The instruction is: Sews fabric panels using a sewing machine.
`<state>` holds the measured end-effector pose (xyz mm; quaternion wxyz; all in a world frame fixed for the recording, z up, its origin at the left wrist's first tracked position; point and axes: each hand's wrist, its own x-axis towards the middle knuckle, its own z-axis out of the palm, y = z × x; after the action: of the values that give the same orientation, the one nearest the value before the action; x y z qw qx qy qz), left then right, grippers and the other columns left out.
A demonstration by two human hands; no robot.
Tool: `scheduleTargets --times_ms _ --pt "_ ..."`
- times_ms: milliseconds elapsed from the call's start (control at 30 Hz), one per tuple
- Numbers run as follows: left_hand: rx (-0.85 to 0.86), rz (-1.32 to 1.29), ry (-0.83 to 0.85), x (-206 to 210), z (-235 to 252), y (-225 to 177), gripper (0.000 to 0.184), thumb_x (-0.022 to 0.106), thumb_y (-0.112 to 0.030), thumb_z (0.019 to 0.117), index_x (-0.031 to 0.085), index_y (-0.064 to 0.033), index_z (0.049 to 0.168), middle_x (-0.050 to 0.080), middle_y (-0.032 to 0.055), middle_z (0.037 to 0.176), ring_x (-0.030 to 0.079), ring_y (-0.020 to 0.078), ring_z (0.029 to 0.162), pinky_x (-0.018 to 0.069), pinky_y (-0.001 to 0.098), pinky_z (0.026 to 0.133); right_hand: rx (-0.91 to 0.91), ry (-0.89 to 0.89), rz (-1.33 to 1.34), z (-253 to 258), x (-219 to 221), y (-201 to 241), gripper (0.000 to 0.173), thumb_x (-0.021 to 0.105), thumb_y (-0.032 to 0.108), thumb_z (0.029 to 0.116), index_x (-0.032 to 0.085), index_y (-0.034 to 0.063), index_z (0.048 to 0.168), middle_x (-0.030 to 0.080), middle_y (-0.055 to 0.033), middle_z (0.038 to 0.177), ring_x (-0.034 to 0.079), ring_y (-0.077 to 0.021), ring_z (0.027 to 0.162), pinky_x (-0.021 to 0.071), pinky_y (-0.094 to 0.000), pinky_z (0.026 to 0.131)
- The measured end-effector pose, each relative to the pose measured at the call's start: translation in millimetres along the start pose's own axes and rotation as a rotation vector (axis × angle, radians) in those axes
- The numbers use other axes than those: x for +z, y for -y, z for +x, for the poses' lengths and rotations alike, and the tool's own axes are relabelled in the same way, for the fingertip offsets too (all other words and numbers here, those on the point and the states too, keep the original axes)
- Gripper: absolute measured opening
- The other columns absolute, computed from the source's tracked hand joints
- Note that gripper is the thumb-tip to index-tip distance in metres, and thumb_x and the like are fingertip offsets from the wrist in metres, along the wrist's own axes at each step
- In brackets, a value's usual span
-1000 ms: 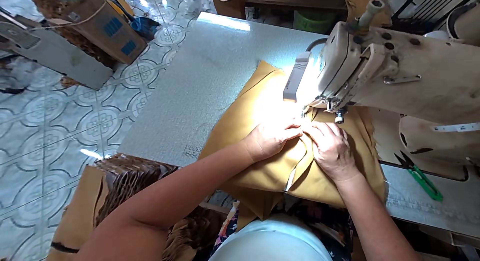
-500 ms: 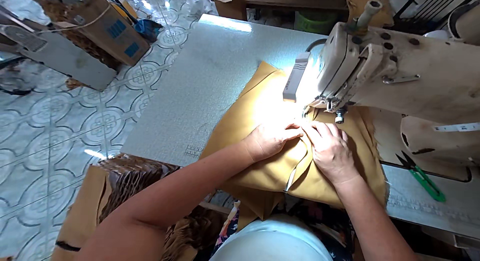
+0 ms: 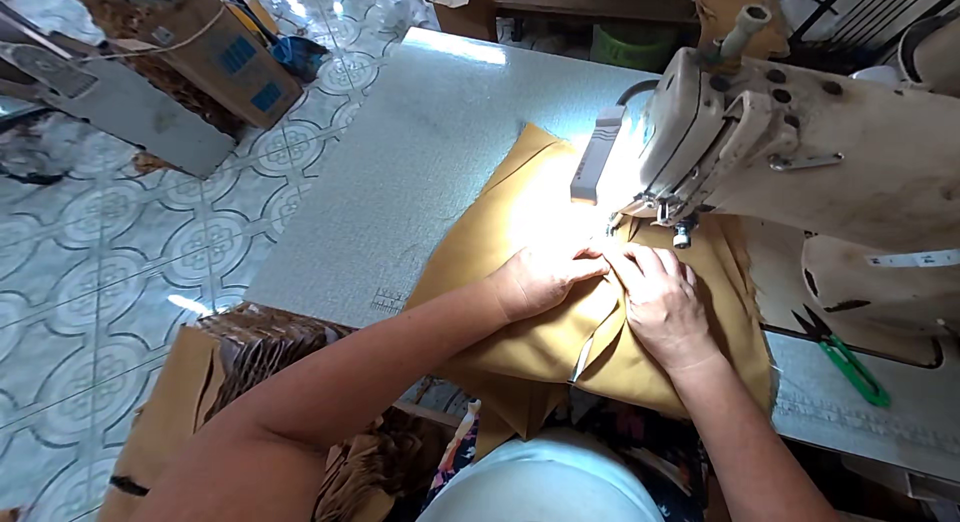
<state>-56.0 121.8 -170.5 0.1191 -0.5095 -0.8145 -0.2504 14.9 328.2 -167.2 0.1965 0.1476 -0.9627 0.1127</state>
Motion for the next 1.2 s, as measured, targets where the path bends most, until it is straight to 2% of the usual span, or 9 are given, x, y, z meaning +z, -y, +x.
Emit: scheduleTargets --times_ms 200,567,733,800,900,967,1000,1100,1200 --pt "0.035 -0.03 0.029 -2.2 -0.8 4.7 0.038 0.054 0.003 0.0942 0.077 -0.0134 0.119 0.071 0.0101 0.125 0.063 0.0239 0.125 0.0507 0.0371 0.105 0.013 0.012 -0.019 -0.6 -2.2 5.9 0.033 0.052 0.012 0.1009 0.072 0.0141 0.127 0.069 -0.0114 0.126 0.064 -0.0342 0.116 0.0521 -0.0517 0.087" --pt "0.067 -0.052 0.025 -4.8 6.2 16.3 0.034 0.055 0.001 0.0951 0.078 -0.0144 0.114 0.072 0.0095 0.122 0.065 0.0237 0.123 0.0519 0.0374 0.104 0.043 0.076 0.019 7.9 -0.9 -4.0 0.036 0.05 0.015 0.102 0.069 0.0182 0.133 0.068 -0.0115 0.129 0.062 -0.0361 0.12 0.0505 -0.0568 0.089" --pt "0.076 -0.082 0.069 -6.7 24.0 34.6 0.035 0.052 -0.001 0.0985 0.077 -0.0152 0.118 0.07 0.0107 0.12 0.065 0.0238 0.116 0.0519 0.0382 0.1 -0.052 -0.032 0.099 19.4 7.5 -25.2 0.025 0.054 0.011 0.1022 0.075 0.0084 0.115 0.071 -0.0142 0.117 0.066 -0.0339 0.113 0.0533 -0.0514 0.094" --pt "0.079 -0.094 0.106 -6.7 28.6 43.0 0.037 0.051 -0.001 0.0986 0.077 -0.0167 0.119 0.07 0.0119 0.121 0.066 0.026 0.116 0.0536 0.0409 0.098 -0.178 -0.082 0.139 20.8 7.6 -35.2 0.019 0.057 0.007 0.0996 0.076 0.0052 0.103 0.072 -0.0141 0.113 0.068 -0.0321 0.111 0.0545 -0.0459 0.095" --pt "0.121 -0.104 0.143 -9.1 34.0 50.6 0.039 0.049 0.001 0.0989 0.077 -0.018 0.119 0.07 0.0117 0.119 0.066 0.0266 0.112 0.0544 0.0418 0.094 -0.441 -0.113 0.198 17.2 7.5 -49.6 0.02 0.057 0.008 0.0992 0.076 0.0057 0.092 0.077 -0.0111 0.107 0.07 -0.0297 0.114 0.053 -0.0468 0.103" --pt "0.108 -0.083 0.129 -9.8 35.1 46.9 0.038 0.05 0.001 0.0982 0.077 -0.0173 0.117 0.07 0.0116 0.117 0.066 0.027 0.111 0.0542 0.0423 0.094 -0.555 -0.098 0.19 14.4 4.8 -50.9 0.022 0.056 0.009 0.0992 0.074 0.0057 0.089 0.077 -0.0125 0.103 0.072 -0.0297 0.109 0.0561 -0.045 0.099" --pt "0.039 -0.069 0.115 -9.0 34.4 39.4 0.036 0.051 0.0 0.0987 0.078 -0.0173 0.115 0.07 0.0109 0.116 0.065 0.027 0.112 0.0526 0.0447 0.095 -0.565 -0.099 0.197 13.6 3.3 -48.7 0.023 0.055 0.01 0.0983 0.074 0.0061 0.088 0.076 -0.0132 0.099 0.073 -0.0295 0.102 0.0582 -0.0423 0.091" --pt "-0.27 -0.045 0.105 -6.8 32.3 2.0 0.032 0.055 -0.009 0.0952 0.076 -0.0145 0.118 0.066 0.0104 0.127 0.058 0.0297 0.123 0.0408 0.0571 0.104 -0.307 -0.106 0.313 9.4 2.9 -31.3 0.029 0.049 0.013 0.0957 0.076 0.0018 0.093 0.075 -0.0141 0.094 0.073 -0.0262 0.09 0.0592 -0.0381 0.08" --pt "-0.303 -0.016 0.054 -0.3 26.5 -6.5 0.032 0.057 -0.018 0.0934 0.074 -0.0135 0.12 0.064 0.0087 0.131 0.056 0.0283 0.125 0.0401 0.0558 0.106 0.111 -0.091 0.408 17.6 4.0 -7.2 0.029 0.063 0.025 0.0948 0.068 -0.0013 0.107 0.067 -0.0101 0.084 0.064 -0.0163 0.068 0.0541 -0.0302 0.062"
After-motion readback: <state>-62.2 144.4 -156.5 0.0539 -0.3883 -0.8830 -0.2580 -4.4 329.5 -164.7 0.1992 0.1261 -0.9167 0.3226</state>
